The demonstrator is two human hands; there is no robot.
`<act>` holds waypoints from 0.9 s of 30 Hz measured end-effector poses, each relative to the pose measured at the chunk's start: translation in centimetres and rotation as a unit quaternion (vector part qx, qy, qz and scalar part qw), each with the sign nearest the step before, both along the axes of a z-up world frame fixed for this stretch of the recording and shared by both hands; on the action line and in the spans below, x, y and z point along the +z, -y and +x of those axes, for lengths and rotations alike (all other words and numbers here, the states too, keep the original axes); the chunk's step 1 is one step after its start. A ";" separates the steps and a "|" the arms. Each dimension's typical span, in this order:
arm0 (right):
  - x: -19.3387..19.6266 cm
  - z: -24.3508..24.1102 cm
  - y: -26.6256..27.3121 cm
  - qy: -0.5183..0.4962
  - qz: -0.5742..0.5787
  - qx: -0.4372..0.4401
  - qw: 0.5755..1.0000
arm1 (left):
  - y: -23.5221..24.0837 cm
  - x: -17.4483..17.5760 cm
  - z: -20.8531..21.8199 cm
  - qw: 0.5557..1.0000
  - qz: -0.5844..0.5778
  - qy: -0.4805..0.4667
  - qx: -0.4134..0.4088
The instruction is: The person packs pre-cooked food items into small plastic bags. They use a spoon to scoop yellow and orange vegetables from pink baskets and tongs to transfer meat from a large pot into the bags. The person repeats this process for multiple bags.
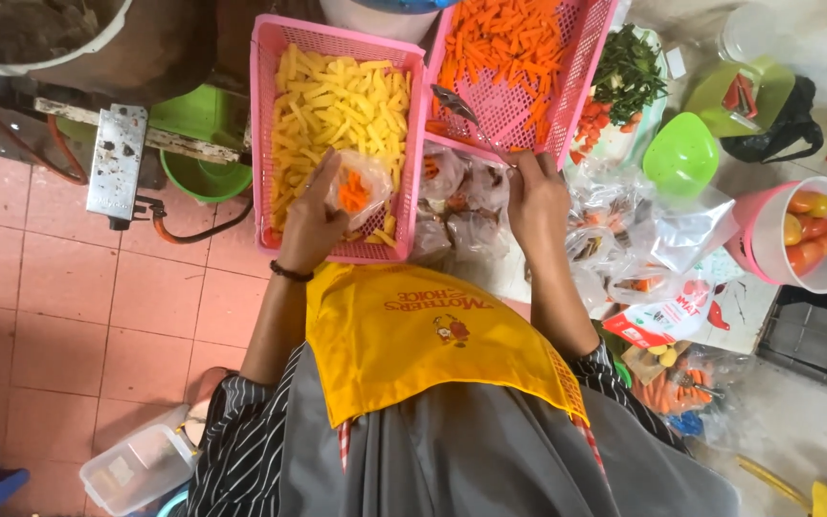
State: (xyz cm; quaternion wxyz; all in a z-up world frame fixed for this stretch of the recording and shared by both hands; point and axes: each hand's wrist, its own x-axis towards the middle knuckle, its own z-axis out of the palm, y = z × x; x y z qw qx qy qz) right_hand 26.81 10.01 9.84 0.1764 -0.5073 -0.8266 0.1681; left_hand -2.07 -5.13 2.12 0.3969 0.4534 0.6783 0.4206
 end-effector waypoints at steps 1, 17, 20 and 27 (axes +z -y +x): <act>-1.7 0.3 -0.7 0.000 -0.001 -0.005 1.000 | 0.2 1.3 0.1 1.000 -0.001 0.000 -0.005; -11.2 4.0 -3.6 0.065 -0.040 -0.167 0.983 | -1.0 4.5 0.5 0.996 -0.020 -0.088 0.017; -8.8 7.9 -4.7 -0.008 -0.020 -0.251 0.968 | -1.7 4.8 0.8 0.999 -0.033 -0.028 0.016; -17.1 21.1 -11.4 0.063 -0.048 -0.426 0.901 | -3.5 4.6 1.8 0.999 0.009 0.037 -0.015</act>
